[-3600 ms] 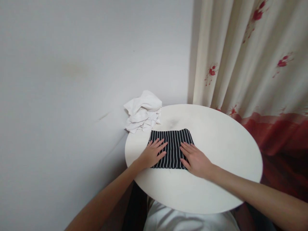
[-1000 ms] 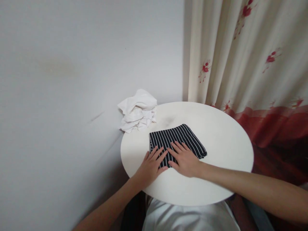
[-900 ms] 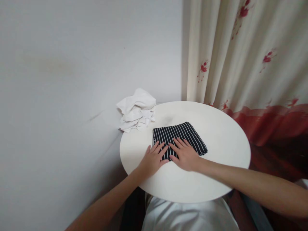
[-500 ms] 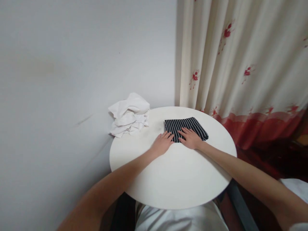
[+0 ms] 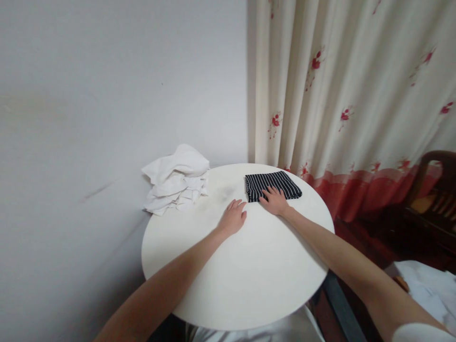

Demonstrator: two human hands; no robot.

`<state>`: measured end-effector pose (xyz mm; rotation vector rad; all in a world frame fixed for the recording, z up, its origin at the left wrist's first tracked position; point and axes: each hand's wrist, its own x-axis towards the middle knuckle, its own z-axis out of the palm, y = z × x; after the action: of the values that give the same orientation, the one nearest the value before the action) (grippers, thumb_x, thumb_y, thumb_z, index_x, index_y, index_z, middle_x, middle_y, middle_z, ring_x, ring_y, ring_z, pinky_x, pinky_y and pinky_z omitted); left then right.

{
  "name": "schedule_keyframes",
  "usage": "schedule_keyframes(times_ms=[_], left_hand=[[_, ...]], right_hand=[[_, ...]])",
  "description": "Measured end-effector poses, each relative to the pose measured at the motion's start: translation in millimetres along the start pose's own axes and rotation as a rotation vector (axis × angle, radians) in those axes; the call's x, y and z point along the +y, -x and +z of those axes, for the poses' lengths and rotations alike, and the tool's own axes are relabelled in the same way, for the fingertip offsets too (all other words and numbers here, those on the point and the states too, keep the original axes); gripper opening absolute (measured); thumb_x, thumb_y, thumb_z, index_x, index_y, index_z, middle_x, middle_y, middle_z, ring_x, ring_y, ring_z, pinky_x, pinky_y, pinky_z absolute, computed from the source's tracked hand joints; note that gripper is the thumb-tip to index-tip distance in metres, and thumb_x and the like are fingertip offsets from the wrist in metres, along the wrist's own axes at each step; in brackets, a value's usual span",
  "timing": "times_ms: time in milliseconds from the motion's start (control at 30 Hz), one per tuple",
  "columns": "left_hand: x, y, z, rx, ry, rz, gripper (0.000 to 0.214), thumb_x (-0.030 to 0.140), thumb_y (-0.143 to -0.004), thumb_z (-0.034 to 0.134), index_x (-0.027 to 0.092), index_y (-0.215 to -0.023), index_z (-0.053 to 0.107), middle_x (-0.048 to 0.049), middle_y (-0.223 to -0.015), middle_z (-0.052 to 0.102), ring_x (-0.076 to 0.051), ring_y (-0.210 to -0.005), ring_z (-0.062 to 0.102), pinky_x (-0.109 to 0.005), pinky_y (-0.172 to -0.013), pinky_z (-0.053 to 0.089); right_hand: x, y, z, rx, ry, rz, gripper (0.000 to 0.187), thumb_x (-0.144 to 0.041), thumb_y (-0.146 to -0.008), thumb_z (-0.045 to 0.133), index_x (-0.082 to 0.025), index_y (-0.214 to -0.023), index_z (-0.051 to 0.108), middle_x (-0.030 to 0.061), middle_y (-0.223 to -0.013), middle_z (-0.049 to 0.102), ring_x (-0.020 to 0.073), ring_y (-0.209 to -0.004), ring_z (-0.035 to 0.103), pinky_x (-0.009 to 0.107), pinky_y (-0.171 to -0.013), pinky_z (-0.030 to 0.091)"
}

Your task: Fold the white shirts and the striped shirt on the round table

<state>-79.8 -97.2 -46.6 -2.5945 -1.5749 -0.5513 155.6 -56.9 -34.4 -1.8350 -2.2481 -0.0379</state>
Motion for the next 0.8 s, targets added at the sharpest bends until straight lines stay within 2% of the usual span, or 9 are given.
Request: schedule_keyframes(times_ms=[133, 233, 300, 400, 500, 800], left_hand=[[-1.8, -1.3, 1.3, 0.014, 0.03, 0.019, 0.044, 0.024, -0.099, 0.046, 0.011, -0.139, 0.056, -0.0165, -0.147, 0.053, -0.027, -0.143, 0.041, -0.044, -0.122, 0.03], [-4.6, -0.3, 3.9, 0.028, 0.052, 0.026, 0.042, 0.023, -0.098, 0.046, 0.013, -0.138, 0.056, -0.0157, -0.146, 0.054, -0.026, -0.143, 0.042, -0.044, -0.121, 0.03], [-6.3, 0.2, 6.1, 0.036, 0.053, 0.025, 0.041, 0.024, -0.098, 0.047, 0.014, -0.137, 0.057, -0.0148, -0.146, 0.055, -0.026, -0.143, 0.042, -0.045, -0.121, 0.031], [-7.5, 0.1, 8.3, 0.027, 0.031, 0.018, 0.04, 0.025, -0.098, 0.047, 0.016, -0.136, 0.058, -0.0131, -0.145, 0.055, -0.027, -0.142, 0.043, -0.046, -0.12, 0.033], [-7.3, -0.2, 8.3, 0.01, 0.021, 0.007, 0.04, 0.027, -0.099, 0.047, 0.016, -0.135, 0.059, -0.0137, -0.145, 0.056, -0.027, -0.142, 0.044, -0.045, -0.12, 0.032], [-7.5, 0.5, 7.8, 0.014, 0.006, 0.033, 0.039, 0.029, -0.1, 0.045, 0.017, -0.135, 0.059, -0.0133, -0.144, 0.056, -0.026, -0.139, 0.046, -0.045, -0.119, 0.034]], right_hand=[[-32.3, 13.0, 1.5, -0.061, -0.021, 0.022, 0.079, -0.073, -0.097, 0.019, -0.028, -0.161, 0.026, 0.0132, -0.168, 0.018, 0.0413, -0.152, 0.01, 0.063, -0.117, 0.006], [-42.8, 16.3, -1.0, -0.069, -0.036, 0.048, 0.082, -0.077, -0.094, 0.017, -0.032, -0.162, 0.019, 0.0137, -0.169, 0.012, 0.0441, -0.152, 0.008, 0.066, -0.115, 0.006], [-45.1, 18.1, -3.0, -0.088, -0.043, 0.047, 0.083, -0.079, -0.093, 0.017, -0.035, -0.162, 0.016, 0.0132, -0.169, 0.01, 0.0446, -0.152, 0.006, 0.068, -0.114, 0.005], [-47.1, 21.1, -5.2, -0.108, -0.051, 0.03, 0.085, -0.083, -0.09, 0.016, -0.037, -0.161, 0.019, 0.0129, -0.169, 0.012, 0.0455, -0.152, 0.005, 0.071, -0.113, 0.003], [-49.8, 22.8, -6.9, -0.143, -0.064, 0.045, 0.085, -0.083, -0.089, 0.015, -0.037, -0.161, 0.022, 0.0127, -0.169, 0.011, 0.0455, -0.152, 0.002, 0.072, -0.112, 0.001], [-49.5, 17.8, -7.2, -0.212, -0.059, 0.07, 0.082, -0.08, -0.092, 0.011, -0.036, -0.161, 0.018, 0.0104, -0.17, 0.004, 0.0437, -0.152, -0.004, 0.072, -0.111, -0.002]])
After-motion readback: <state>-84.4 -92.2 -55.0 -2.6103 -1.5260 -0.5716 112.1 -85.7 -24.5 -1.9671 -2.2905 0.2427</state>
